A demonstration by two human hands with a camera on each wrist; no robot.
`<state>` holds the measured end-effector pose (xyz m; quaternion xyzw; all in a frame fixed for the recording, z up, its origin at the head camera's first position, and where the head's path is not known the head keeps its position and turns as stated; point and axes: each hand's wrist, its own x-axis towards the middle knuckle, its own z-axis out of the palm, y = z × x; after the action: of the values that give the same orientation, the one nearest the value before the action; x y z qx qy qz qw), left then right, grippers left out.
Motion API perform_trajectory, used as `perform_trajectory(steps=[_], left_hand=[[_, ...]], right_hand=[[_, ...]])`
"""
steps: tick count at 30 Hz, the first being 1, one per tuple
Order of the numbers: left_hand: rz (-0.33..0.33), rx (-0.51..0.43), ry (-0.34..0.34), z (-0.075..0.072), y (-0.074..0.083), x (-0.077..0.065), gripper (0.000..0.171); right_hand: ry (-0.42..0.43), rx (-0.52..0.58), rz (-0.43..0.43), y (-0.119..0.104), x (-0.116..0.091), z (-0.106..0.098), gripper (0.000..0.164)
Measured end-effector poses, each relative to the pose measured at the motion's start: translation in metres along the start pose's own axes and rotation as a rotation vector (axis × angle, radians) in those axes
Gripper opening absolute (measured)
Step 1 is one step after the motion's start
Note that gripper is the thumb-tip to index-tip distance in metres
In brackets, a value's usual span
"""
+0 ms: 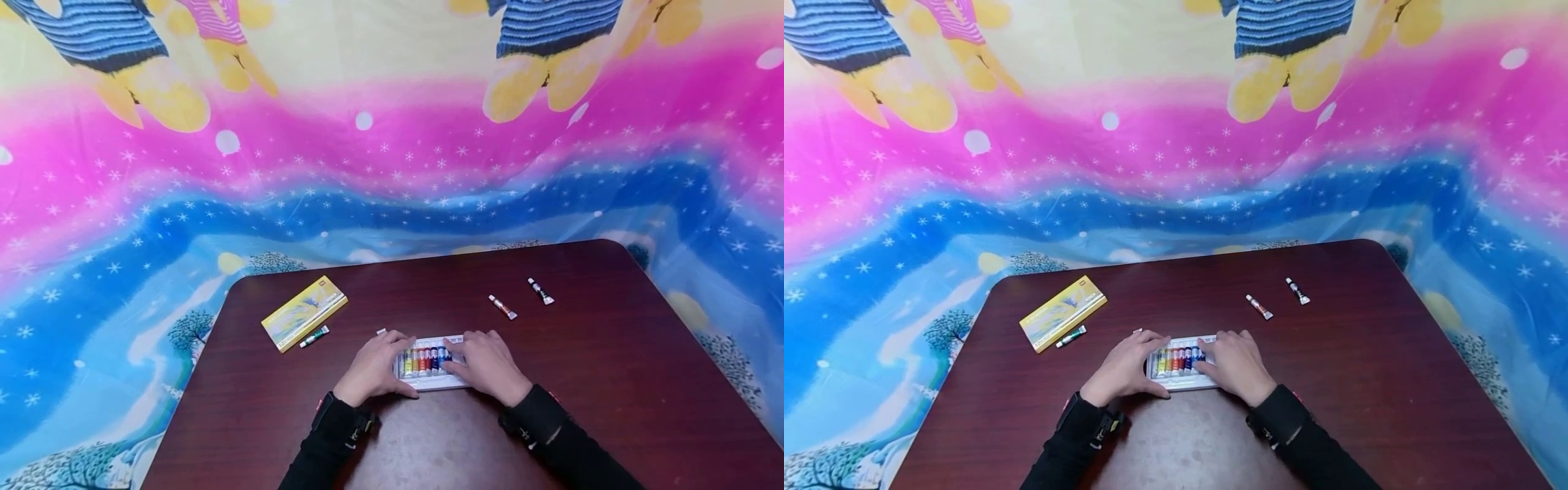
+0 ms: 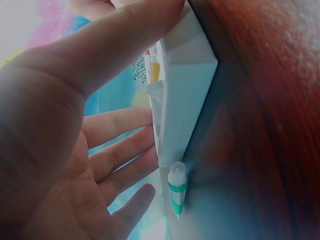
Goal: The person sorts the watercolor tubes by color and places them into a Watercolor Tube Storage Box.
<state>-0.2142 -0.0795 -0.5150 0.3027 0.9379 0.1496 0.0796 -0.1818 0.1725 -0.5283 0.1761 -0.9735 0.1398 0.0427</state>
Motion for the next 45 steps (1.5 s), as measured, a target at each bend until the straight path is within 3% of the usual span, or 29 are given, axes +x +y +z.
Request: perform_trajectory(steps=[5,19,30,37,45], left_hand=[[0.004,0.002,0.004,-0.001,-0.001,0.001,0.102],[-0.011,-0.008,-0.012,-0.001,-0.002,0.0,0.102],[-0.013,-0.006,-0.003,0.0,-0.002,-0.001,0.103],[-0.013,-0.012,-0.007,-0.001,-0.002,-0.002,0.103],[-0.01,-0.016,-0.016,0.0,-0.001,-0.004,0.102]], right_hand=[[0.052,-0.003,0.02,-0.003,0.002,0.003,0.053],[-0.063,0.086,-0.023,0.008,0.001,-0.006,0.059],[-0.112,0.191,-0.109,0.031,0.0,-0.024,0.104],[-0.217,0.296,-0.092,0.047,-0.004,-0.031,0.102],[-0.24,0.324,-0.075,0.049,-0.003,-0.03,0.099]])
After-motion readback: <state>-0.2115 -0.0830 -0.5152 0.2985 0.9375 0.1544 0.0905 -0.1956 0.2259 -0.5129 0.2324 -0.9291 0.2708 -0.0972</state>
